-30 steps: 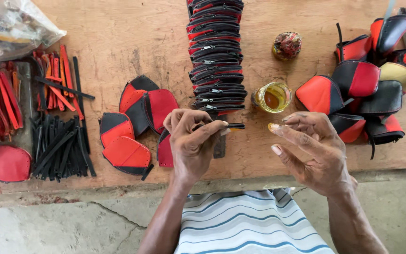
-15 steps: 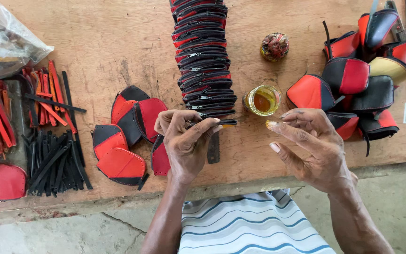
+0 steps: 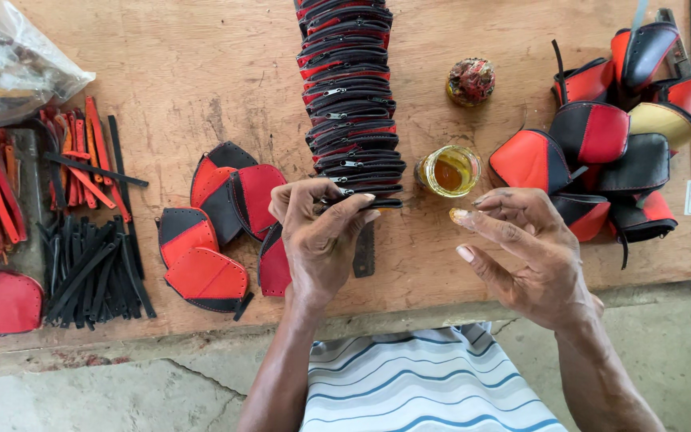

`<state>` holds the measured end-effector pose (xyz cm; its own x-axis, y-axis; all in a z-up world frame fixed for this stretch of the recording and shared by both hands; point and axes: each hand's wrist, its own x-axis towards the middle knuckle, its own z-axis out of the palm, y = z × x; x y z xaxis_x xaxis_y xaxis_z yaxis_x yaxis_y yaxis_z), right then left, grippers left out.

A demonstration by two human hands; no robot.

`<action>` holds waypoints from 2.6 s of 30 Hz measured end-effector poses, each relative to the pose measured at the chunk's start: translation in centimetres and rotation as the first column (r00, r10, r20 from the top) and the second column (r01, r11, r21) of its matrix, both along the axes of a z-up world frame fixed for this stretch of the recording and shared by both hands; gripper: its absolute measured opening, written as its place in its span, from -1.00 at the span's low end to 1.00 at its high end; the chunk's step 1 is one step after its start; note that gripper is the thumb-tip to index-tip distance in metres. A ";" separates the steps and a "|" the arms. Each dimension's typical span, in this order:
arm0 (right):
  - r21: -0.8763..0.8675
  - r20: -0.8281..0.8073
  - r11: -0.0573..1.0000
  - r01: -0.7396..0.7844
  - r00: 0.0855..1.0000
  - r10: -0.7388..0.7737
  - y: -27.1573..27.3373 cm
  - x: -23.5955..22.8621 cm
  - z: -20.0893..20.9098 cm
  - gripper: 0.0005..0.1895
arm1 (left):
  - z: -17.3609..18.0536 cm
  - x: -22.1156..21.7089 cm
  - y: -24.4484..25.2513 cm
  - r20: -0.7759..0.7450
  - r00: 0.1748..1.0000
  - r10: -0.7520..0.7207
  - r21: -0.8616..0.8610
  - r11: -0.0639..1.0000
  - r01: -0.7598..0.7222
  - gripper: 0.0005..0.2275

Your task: The person applies a yellow viscous substance from a small jar onto the edges of small red and black leather pouches. They hold each pouch in one hand and use the other hand to spread the substance along the seams, then place the treated pouches into a growing stack on the table.

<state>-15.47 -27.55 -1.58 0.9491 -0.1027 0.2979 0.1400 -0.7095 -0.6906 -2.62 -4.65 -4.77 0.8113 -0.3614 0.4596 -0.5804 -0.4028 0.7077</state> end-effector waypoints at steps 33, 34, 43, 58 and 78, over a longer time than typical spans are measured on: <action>-0.298 -0.075 0.952 -0.068 0.996 0.048 1.0 3.4 4.1 -0.41 | 3.0 -3.0 7.4 -0.208 0.948 0.240 0.370 0.917 -0.151 -0.47; -0.363 -0.094 0.930 -0.054 0.995 0.021 0.6 3.6 4.6 -0.40 | 2.8 -3.0 7.5 -0.331 0.907 0.260 0.322 0.935 -0.150 -0.52; -0.545 -0.285 0.806 -0.231 0.955 0.082 -1.4 5.5 5.7 -0.48 | 1.7 -3.4 8.8 -0.731 0.679 0.058 -0.144 0.961 -0.236 -0.73; -0.467 -0.213 0.864 -0.186 0.972 0.094 -2.3 5.3 5.4 -0.57 | 1.2 -3.1 9.7 -0.739 0.433 -0.517 -0.571 0.821 0.007 -0.71; 0.119 -0.099 0.941 -0.316 0.939 0.328 0.8 0.7 5.8 -0.18 | -2.5 -2.0 1.7 -0.386 -0.066 -0.920 -0.902 0.391 -0.183 -0.62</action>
